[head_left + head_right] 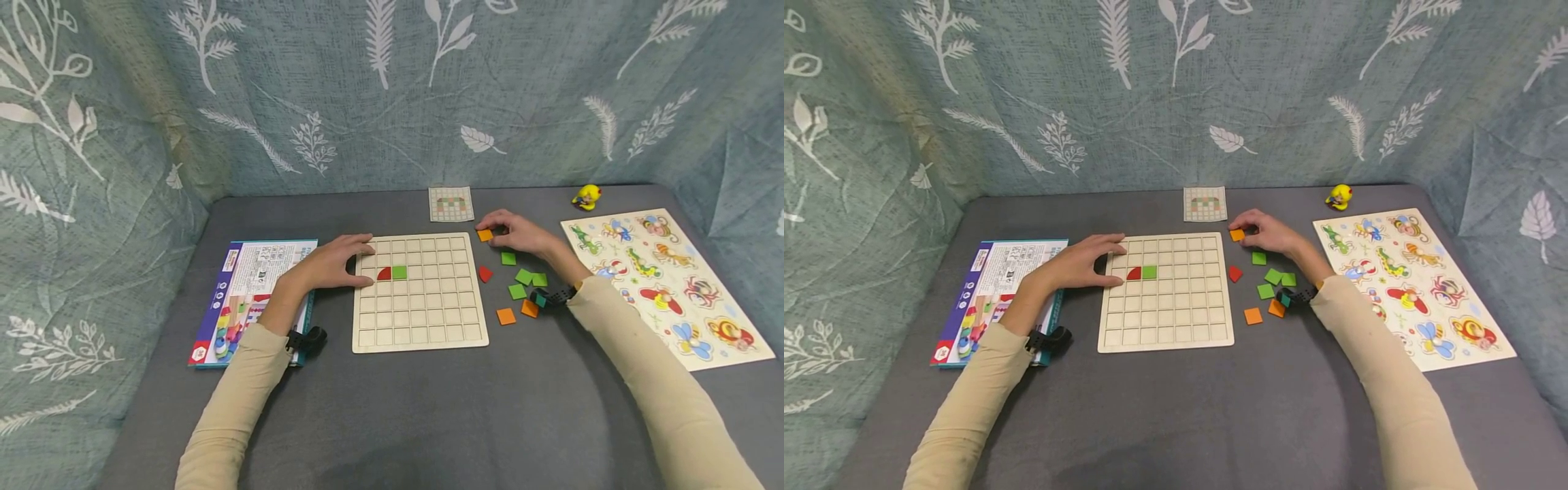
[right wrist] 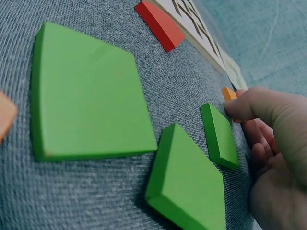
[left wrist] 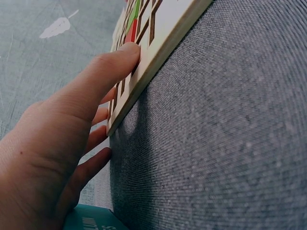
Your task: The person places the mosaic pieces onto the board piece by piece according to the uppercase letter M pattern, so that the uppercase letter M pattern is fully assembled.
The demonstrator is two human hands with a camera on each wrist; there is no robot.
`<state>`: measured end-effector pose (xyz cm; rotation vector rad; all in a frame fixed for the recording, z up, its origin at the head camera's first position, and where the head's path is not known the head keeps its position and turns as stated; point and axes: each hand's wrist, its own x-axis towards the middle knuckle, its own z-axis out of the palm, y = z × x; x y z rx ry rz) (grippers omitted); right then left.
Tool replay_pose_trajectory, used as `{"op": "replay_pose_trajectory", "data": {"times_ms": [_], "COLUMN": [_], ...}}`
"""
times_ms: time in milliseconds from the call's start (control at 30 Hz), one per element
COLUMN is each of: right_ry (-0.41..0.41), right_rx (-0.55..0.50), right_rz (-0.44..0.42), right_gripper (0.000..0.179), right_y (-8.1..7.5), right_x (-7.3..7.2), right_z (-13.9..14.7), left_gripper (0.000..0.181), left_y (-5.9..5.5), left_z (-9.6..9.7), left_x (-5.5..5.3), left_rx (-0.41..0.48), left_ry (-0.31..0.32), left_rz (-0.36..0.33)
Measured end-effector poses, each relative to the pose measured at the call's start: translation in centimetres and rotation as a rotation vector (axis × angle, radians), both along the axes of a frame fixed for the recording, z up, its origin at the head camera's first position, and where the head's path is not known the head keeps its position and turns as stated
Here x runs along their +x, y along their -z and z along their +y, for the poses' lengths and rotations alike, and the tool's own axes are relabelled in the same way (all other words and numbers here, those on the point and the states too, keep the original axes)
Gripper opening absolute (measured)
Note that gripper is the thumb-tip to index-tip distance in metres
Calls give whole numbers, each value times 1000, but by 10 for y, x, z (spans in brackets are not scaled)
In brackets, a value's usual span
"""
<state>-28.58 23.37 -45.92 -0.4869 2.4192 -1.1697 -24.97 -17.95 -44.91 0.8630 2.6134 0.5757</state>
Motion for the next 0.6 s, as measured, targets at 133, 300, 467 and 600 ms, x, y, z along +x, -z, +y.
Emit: {"op": "replay_pose_trajectory", "data": {"times_ms": [133, 300, 467, 600], "right_ry": [5, -8, -32, -28], "right_rx": [11, 11, 21, 37], "right_rz": [1, 7, 22, 17], "right_gripper": [38, 37, 37, 37], "right_y": [2, 4, 4, 3], "right_x": [-1, -4, -5, -3], "right_z": [0, 0, -1, -2], "left_gripper": [69, 69, 69, 68], "left_y": [-1, -1, -2, -2], "left_z": [0, 0, -1, -1], "left_x": [1, 1, 0, 1], "left_rx": [4, 6, 9, 14], "left_ry": [-2, -3, 0, 0], "left_rz": [-2, -4, 0, -6]}}
